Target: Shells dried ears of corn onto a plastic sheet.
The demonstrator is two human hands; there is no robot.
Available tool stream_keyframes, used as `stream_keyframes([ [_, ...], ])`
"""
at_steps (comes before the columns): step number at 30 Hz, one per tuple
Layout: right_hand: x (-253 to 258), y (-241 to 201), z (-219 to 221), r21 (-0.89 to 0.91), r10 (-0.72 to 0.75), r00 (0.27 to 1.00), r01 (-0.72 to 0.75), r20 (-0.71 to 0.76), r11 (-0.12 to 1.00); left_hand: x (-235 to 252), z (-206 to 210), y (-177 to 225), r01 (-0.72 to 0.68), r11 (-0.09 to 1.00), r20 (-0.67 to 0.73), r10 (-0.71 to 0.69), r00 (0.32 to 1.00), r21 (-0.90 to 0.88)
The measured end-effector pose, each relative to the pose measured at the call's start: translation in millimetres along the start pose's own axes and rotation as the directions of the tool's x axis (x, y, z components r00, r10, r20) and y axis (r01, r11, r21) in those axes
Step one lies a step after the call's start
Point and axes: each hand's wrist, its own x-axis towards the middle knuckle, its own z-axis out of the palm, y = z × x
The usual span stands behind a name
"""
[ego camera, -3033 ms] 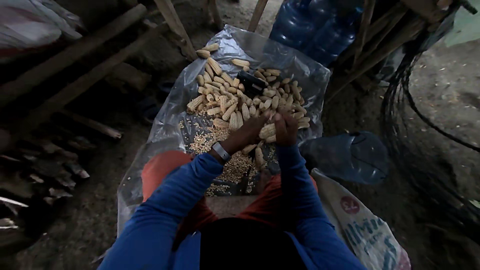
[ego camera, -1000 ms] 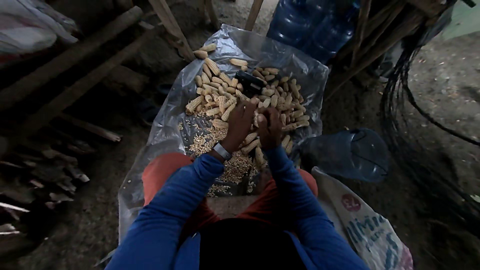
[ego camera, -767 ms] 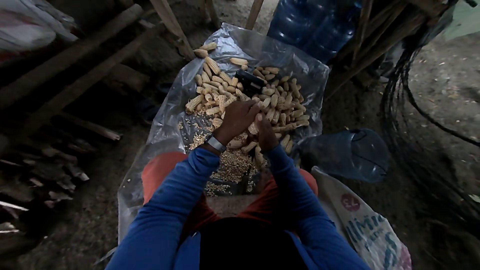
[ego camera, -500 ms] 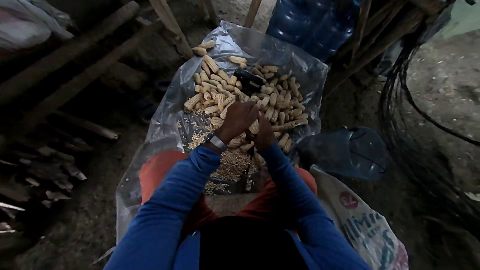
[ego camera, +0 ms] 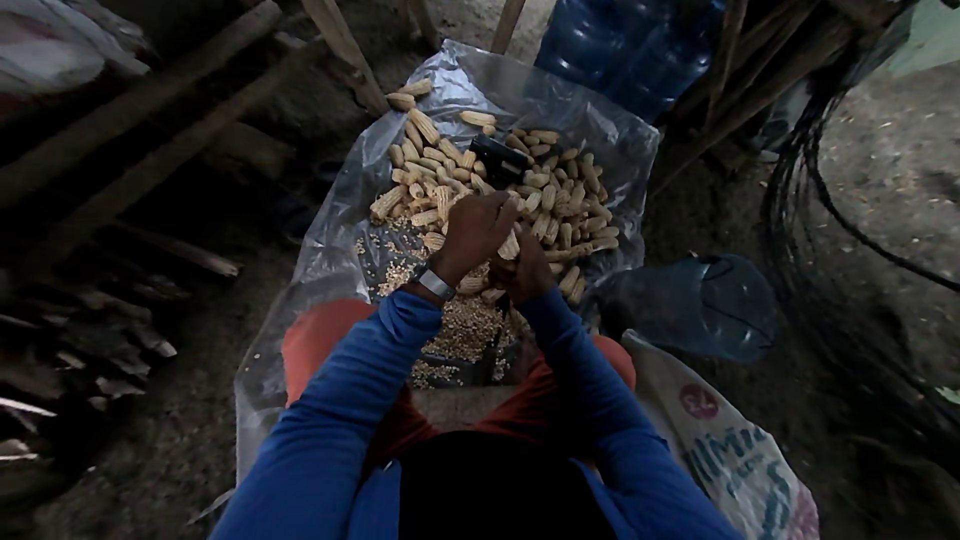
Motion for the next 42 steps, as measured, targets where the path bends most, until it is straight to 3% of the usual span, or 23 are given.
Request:
stream_keyframes([
  [3, 0, 0, 3, 0.012, -0.039, 0.999, 0.039, -0.020, 0.999, 3, -3, 4, 0.127, 0.991, 0.035, -0.125, 0.991, -0.041],
  [5, 2, 1, 1, 0.033, -0.122, 0.990, 0.120, 0.067, 0.992, 9, -9, 7, 0.289, 0.949, 0.085, -0.280, 0.956, -0.129],
  [7, 3, 2, -2, 0.027, -0.159, 0.975, 0.157, 0.153, 0.987, 10, -9, 4, 0.363, 0.913, 0.076, -0.355, 0.932, -0.184],
  [12, -1, 5, -1, -0.132, -0.241, 0.951, 0.268, 0.193, 0.954, 9, -8, 6, 0.368, 0.920, 0.053, -0.364, 0.930, -0.132],
  [15, 1, 10, -2, -0.094, -0.265, 0.951, 0.281, 0.159, 0.955, 7, -9, 9, 0.353, 0.931, 0.032, -0.351, 0.936, -0.096],
  [20, -3, 8, 11, 0.068, -0.086, 0.995, 0.089, -0.046, 0.994, -3, 1, 13, 0.167, 0.983, -0.034, -0.164, 0.986, 0.083],
  [22, -3, 6, 13, 0.078, -0.076, 0.994, 0.082, -0.079, 0.994, -3, 1, 14, 0.156, 0.983, -0.027, -0.154, 0.988, 0.096],
  [27, 0, 6, 3, -0.222, -0.182, 0.983, 0.183, 0.022, 0.958, 8, -11, 19, 0.364, 0.925, 0.080, -0.373, 0.924, 0.107],
  [30, 3, 6, -1, -0.262, -0.214, 0.977, 0.207, 0.005, 0.942, 4, -7, 18, 0.307, 0.940, 0.063, -0.319, 0.946, 0.148],
  [34, 8, 8, -3, -0.197, -0.164, 0.978, 0.137, -0.126, 0.971, -3, 0, 20, 0.213, 0.961, 0.087, -0.231, 0.969, 0.178],
  [37, 5, 5, -1, -0.209, -0.164, 0.980, 0.138, -0.109, 0.968, 0, -1, 19, 0.256, 0.960, 0.103, -0.267, 0.958, 0.111],
  [40, 3, 5, -3, -0.383, -0.206, 0.978, 0.201, 0.029, 0.902, 4, -7, 16, 0.326, 0.941, 0.141, -0.336, 0.931, 0.089],
  [42, 2, 5, -3, -0.517, -0.260, 0.965, 0.242, 0.040, 0.821, 2, -6, 12, 0.322, 0.946, 0.139, -0.323, 0.936, 0.028],
])
